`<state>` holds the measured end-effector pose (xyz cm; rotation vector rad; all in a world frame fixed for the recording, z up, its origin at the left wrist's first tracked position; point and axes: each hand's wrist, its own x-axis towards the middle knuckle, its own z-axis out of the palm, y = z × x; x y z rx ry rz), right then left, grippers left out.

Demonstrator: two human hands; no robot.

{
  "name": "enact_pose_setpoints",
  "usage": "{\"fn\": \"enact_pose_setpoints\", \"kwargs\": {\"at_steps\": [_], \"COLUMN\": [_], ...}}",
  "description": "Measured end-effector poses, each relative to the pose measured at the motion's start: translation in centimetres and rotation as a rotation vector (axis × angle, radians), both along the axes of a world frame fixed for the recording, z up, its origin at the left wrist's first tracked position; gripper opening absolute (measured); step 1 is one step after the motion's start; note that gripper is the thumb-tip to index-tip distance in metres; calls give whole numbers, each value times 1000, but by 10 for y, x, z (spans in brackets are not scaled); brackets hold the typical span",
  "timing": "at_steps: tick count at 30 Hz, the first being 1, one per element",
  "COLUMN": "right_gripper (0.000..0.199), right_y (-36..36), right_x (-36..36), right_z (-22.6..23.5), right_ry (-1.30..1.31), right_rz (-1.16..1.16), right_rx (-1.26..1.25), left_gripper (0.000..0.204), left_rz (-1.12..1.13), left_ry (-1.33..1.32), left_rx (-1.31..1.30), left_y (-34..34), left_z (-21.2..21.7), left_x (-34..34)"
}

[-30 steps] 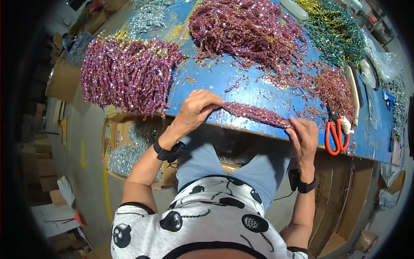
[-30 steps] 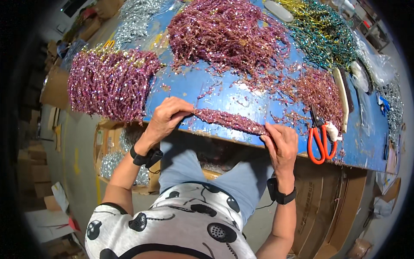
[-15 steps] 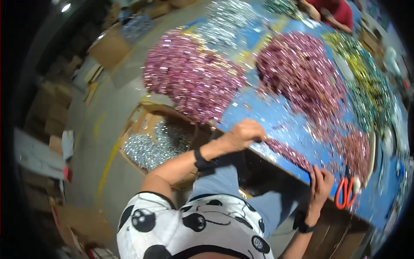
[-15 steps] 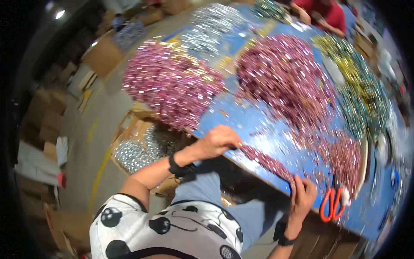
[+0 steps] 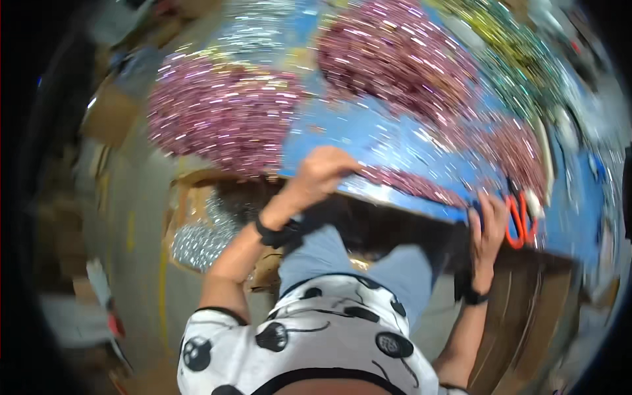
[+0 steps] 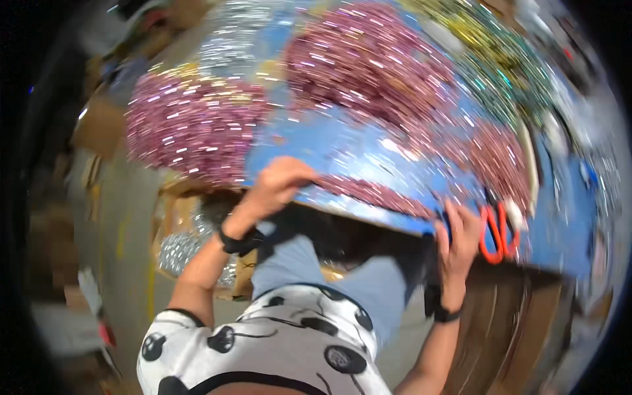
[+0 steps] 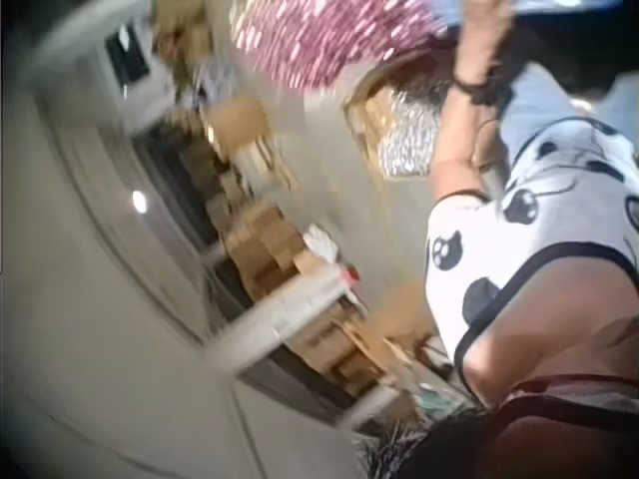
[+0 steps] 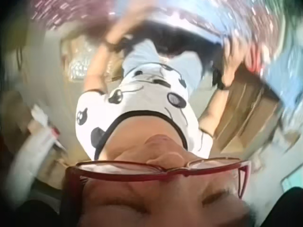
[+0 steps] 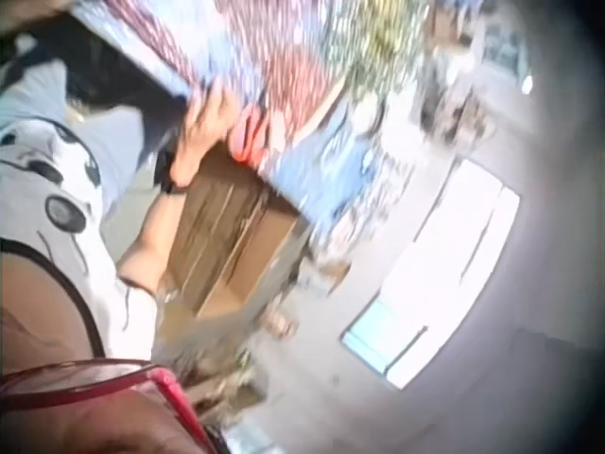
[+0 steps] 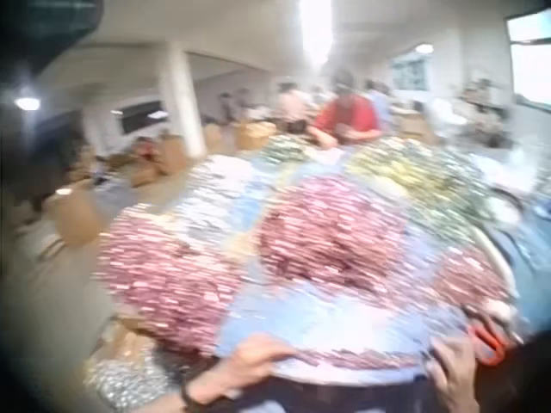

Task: The recorder is trimming and sorting strands of colorful decorative tinsel at a manufacturing workbench.

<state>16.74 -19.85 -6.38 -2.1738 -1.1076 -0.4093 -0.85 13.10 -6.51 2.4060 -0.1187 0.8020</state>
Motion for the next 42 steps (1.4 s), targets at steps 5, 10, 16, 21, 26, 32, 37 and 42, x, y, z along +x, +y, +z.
{"fn": "enact_pose_setpoints", "kwargs": {"at_steps": [5, 10, 16, 21, 26, 32, 37, 42], "right_gripper": [30, 30, 37, 34, 35, 31, 32, 63], "right_y": [-65, -102, -108, -100, -105, -139, -168, -130], "right_x": [21, 33, 55, 56, 58, 42, 7, -48], "right_z": [-4, -6, 13, 19, 18, 21, 4, -16], "right_ry": [-185, -133, -75, -45, 72, 321, 1007, 1136], "right_rz": [-489, -449, -428, -359, -346, -390, -57, -25], "right_rx": [-4, -87, -381, -325, -240, 52, 667, 724], "left_gripper": [19, 18, 18, 20, 19, 19, 16, 19], "left_rz": [12, 37, 1, 18, 1, 29, 11, 190], "left_ry": [79, 106, 48, 53, 72, 120, 94, 46], "left_rx": [-58, -19, -10, 3, 14, 28, 2, -43], "left_y": [-2, -9, -10, -10, -7, -5, -10, -19], "left_z": [6, 5, -1, -2, 1, 5, 5, 15], "left_x": [8, 9, 10, 8, 7, 6, 14, 14]}}
